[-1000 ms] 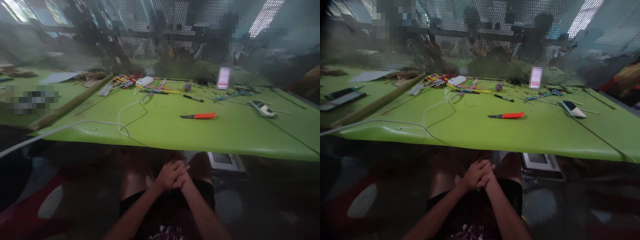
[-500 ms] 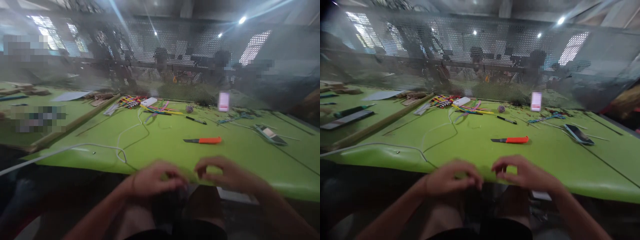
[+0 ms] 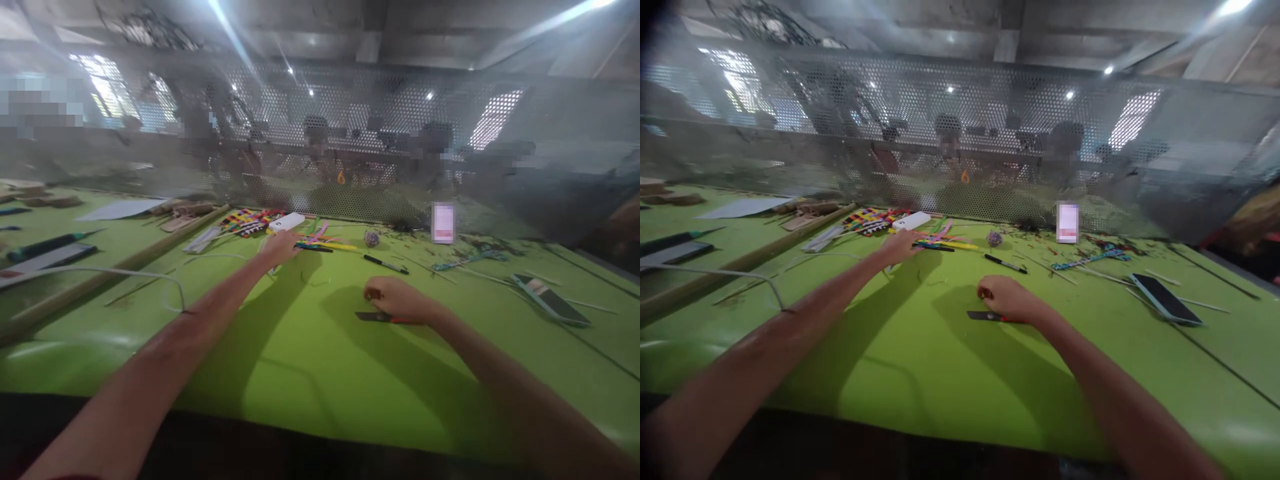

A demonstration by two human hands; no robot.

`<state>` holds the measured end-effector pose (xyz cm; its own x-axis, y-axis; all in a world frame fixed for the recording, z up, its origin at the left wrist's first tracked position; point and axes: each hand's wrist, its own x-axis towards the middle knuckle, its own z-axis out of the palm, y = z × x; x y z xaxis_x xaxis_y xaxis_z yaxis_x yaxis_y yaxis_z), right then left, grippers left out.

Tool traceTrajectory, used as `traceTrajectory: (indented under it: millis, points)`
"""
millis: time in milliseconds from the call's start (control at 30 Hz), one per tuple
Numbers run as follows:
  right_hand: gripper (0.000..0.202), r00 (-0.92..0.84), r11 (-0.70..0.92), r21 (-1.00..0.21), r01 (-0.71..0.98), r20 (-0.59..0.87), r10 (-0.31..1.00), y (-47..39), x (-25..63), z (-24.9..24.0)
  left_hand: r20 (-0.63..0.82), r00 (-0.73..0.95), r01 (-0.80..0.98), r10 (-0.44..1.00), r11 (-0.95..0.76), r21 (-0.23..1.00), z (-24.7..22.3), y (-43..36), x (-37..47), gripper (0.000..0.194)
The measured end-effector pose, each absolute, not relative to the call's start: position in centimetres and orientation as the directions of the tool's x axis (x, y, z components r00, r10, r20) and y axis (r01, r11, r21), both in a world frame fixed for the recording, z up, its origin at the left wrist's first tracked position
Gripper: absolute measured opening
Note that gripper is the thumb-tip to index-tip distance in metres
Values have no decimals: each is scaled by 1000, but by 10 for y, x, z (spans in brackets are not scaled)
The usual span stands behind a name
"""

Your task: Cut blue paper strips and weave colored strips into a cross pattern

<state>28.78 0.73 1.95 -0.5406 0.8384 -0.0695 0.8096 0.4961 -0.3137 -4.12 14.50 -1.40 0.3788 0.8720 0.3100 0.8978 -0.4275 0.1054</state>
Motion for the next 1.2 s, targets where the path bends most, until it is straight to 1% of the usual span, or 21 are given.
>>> traceTrajectory:
  millis: [67,167,367,500,600,767,933,967,1033,1100,1200]
  points:
    - [13,-524,497,-324,805,5,852,7,288,10,319,360,909,877,-407,91,-21,154,-41,33]
    - [15,-520,511,-349,786,73,851,6,289,-1,334,345,917,877,-390,76,-25,158,-44,22]
    - [16,-524,531,-402,746,137,841,4,285,-7,334,361,909,871,-408,82,-21,143,-47,20]
    - [15,-506,534,-407,741,183,843,2,281,-4,302,378,895,875,-429,121,-13,131,-40,20]
    - [15,-495,535,-400,744,207,844,2,279,-2,292,407,866,865,-467,178,2,125,-40,16]
    - [14,-495,531,-401,746,199,846,2,278,-1,226,498,761,837,-547,349,36,119,-61,8]
    - [10,-491,507,-421,752,155,857,6,289,6,174,496,634,851,-491,598,64,110,-95,4]
    - [10,-491,500,-431,751,143,859,6,292,8,188,467,577,864,-459,675,67,108,-98,6]
    - [21,-499,490,-463,739,112,859,6,297,11,234,391,432,890,-402,807,68,107,-96,9]
    - [33,-514,481,-508,714,86,854,4,299,13,285,252,204,925,-339,918,61,108,-85,8]
    - [36,-514,467,-552,691,80,854,1,297,12,266,185,28,946,-276,961,44,112,-63,22]
